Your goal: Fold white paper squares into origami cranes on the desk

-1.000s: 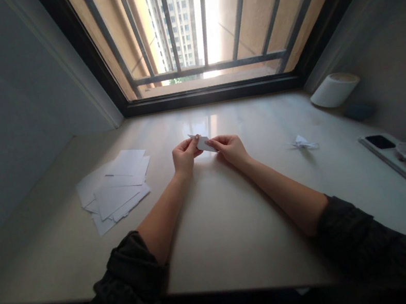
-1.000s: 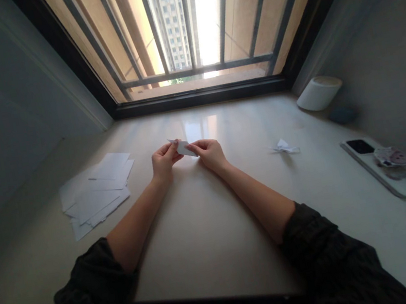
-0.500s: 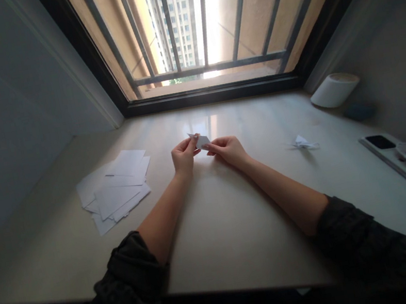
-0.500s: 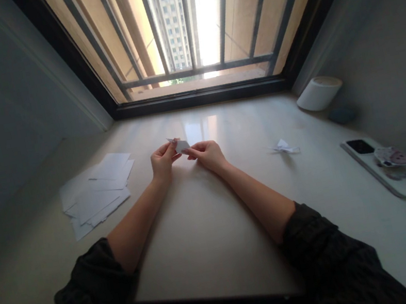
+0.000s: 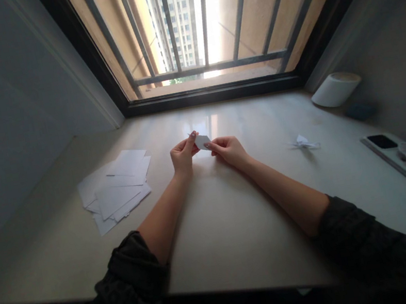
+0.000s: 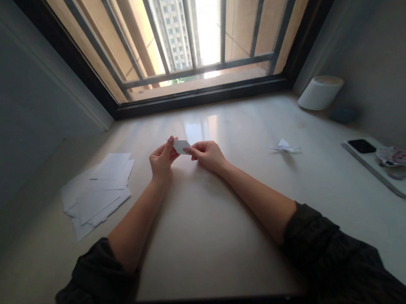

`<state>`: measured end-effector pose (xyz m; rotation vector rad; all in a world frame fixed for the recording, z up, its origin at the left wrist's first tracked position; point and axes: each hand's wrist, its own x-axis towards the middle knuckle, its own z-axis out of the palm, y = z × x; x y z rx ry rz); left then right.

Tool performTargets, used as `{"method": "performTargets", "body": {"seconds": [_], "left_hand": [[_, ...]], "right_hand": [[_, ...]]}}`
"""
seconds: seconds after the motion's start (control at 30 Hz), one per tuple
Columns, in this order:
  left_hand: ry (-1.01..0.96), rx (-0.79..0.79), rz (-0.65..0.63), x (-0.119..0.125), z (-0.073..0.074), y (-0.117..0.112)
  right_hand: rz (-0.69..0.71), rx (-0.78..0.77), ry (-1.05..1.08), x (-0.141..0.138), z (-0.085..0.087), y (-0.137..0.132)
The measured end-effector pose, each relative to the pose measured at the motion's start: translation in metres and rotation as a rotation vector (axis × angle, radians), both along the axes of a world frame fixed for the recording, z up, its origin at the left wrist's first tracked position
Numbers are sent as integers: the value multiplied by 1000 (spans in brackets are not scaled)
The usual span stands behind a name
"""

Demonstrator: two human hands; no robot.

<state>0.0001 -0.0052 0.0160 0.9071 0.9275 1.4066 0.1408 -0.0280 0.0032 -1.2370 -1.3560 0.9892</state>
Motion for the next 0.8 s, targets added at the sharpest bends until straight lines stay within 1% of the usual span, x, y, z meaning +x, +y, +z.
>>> {"method": "performTargets", "body": {"seconds": [0.27, 0.5, 0.7, 0.8], "left_hand": [[39, -9, 69, -1, 0, 0], [-1, -4, 115, -3, -2, 4], [-3, -11, 102, -3, -1, 4], [-11, -9, 61, -3, 1, 3]], "right_hand": [[1, 39, -44, 0, -5, 2], [-6, 30, -94, 1, -3, 1], [-7, 12, -78, 1, -2, 1], [-14, 11, -61, 1, -3, 1]]}}
